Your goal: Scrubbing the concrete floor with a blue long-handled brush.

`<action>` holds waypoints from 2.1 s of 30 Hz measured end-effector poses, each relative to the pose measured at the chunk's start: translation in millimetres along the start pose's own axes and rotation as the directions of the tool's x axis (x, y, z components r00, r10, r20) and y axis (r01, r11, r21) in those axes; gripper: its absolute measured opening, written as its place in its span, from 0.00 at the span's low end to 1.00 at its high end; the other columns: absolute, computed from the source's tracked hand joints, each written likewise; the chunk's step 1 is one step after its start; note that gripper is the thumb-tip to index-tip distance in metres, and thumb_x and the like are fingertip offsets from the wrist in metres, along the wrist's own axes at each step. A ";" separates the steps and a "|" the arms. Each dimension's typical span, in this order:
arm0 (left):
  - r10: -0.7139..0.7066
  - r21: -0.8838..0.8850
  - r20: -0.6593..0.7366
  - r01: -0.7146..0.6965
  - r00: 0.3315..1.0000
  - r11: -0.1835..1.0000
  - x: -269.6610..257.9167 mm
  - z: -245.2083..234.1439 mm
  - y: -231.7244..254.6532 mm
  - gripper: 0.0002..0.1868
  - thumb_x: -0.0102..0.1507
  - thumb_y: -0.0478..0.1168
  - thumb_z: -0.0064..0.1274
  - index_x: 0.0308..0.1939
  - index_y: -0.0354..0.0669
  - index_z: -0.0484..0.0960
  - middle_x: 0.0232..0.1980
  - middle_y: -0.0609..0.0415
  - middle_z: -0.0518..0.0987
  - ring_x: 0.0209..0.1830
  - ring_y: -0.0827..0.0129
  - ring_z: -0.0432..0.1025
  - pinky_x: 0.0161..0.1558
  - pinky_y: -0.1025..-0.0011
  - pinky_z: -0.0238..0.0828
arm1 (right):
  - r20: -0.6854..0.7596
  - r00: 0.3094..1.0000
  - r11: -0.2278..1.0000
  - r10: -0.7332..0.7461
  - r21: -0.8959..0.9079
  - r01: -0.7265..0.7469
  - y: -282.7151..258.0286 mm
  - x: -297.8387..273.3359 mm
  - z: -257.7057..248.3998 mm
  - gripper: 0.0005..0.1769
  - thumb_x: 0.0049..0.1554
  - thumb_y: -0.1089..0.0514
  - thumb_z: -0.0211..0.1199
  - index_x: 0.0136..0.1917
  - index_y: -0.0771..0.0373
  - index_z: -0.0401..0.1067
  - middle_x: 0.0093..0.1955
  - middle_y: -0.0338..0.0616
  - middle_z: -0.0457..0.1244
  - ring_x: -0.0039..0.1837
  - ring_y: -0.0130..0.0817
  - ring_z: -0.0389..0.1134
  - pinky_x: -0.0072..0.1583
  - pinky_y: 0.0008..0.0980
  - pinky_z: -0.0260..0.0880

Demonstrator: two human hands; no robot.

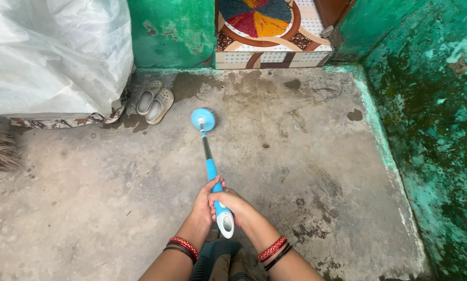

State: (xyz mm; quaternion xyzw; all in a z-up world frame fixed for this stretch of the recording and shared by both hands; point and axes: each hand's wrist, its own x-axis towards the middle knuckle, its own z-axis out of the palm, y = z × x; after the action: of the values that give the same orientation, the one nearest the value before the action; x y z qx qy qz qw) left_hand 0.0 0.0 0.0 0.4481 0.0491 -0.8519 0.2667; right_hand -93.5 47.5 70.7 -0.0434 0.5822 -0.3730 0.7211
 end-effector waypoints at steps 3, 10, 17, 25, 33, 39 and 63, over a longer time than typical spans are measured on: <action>0.112 0.040 -0.093 -0.108 0.989 0.993 2.4 -41.5 16.5 0.12 0.62 0.52 0.61 0.37 0.50 0.80 0.31 0.61 0.80 0.08 0.76 0.57 0.09 0.76 0.48 | 0.113 0.986 0.987 0.124 -0.117 -0.111 6.9 27.2 19.7 0.03 0.47 0.64 0.61 0.35 0.64 0.69 0.29 0.43 0.62 0.28 0.33 0.64 0.32 0.30 0.70; 0.209 -0.137 -0.431 -0.293 0.878 0.946 -77.0 -101.6 77.4 0.14 0.65 0.57 0.52 0.34 0.56 0.72 0.27 0.63 0.76 0.07 0.74 0.53 0.07 0.75 0.41 | 0.387 0.858 0.933 0.338 -0.255 -0.253 22.7 38.4 119.6 0.05 0.49 0.64 0.62 0.35 0.61 0.66 0.28 0.38 0.60 0.27 0.24 0.62 0.31 0.21 0.65; 0.278 -0.147 -0.574 -0.431 0.770 0.890 -128.0 -147.0 92.3 0.14 0.66 0.54 0.52 0.36 0.52 0.72 0.26 0.57 0.73 0.08 0.72 0.54 0.07 0.74 0.44 | 0.495 0.739 0.884 0.457 -0.343 -0.317 68.2 51.3 170.3 0.05 0.51 0.64 0.61 0.37 0.61 0.66 0.28 0.37 0.60 0.28 0.22 0.62 0.31 0.19 0.65; 0.207 -0.030 -0.379 -0.236 0.902 0.971 -111.7 -134.8 77.1 0.16 0.66 0.55 0.54 0.33 0.51 0.74 0.20 0.60 0.68 0.05 0.77 0.51 0.06 0.77 0.42 | 0.380 0.842 0.922 0.383 -0.213 -0.323 71.0 31.6 141.7 0.05 0.50 0.64 0.61 0.37 0.62 0.66 0.29 0.40 0.60 0.29 0.26 0.62 0.32 0.23 0.67; -0.040 -0.127 -0.002 0.040 0.999 0.991 -89.5 -69.6 64.8 0.08 0.62 0.37 0.60 0.38 0.37 0.77 0.32 0.52 0.81 0.25 0.72 0.75 0.27 0.76 0.75 | 0.039 0.989 0.972 0.143 0.185 -0.148 42.8 -41.1 124.7 0.05 0.48 0.64 0.62 0.38 0.65 0.67 0.30 0.45 0.61 0.29 0.34 0.63 0.35 0.31 0.69; -0.215 -0.024 0.188 0.224 0.958 0.974 -88.8 -31.4 48.3 0.08 0.63 0.37 0.59 0.40 0.37 0.77 0.34 0.52 0.81 0.27 0.72 0.77 0.27 0.76 0.77 | -0.052 0.998 0.983 0.021 0.183 -0.011 27.4 -67.4 107.2 0.05 0.47 0.63 0.60 0.37 0.67 0.66 0.30 0.47 0.61 0.31 0.37 0.65 0.37 0.34 0.72; 0.206 -0.263 -0.502 -0.376 0.840 0.889 -261.0 -346.4 103.8 0.11 0.63 0.47 0.56 0.36 0.45 0.78 0.24 0.59 0.72 0.09 0.74 0.56 0.07 0.76 0.48 | 0.457 0.631 0.779 0.627 -0.363 -0.511 216.4 -4.9 313.7 0.05 0.54 0.64 0.62 0.41 0.65 0.67 0.33 0.39 0.61 0.32 0.24 0.63 0.36 0.20 0.69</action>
State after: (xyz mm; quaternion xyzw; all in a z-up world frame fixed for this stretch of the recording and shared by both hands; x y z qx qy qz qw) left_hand 426.2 130.4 16.7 0.5845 0.1923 -0.6464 0.4511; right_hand 285.3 89.1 67.0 -0.0345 0.3644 -0.0352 0.9299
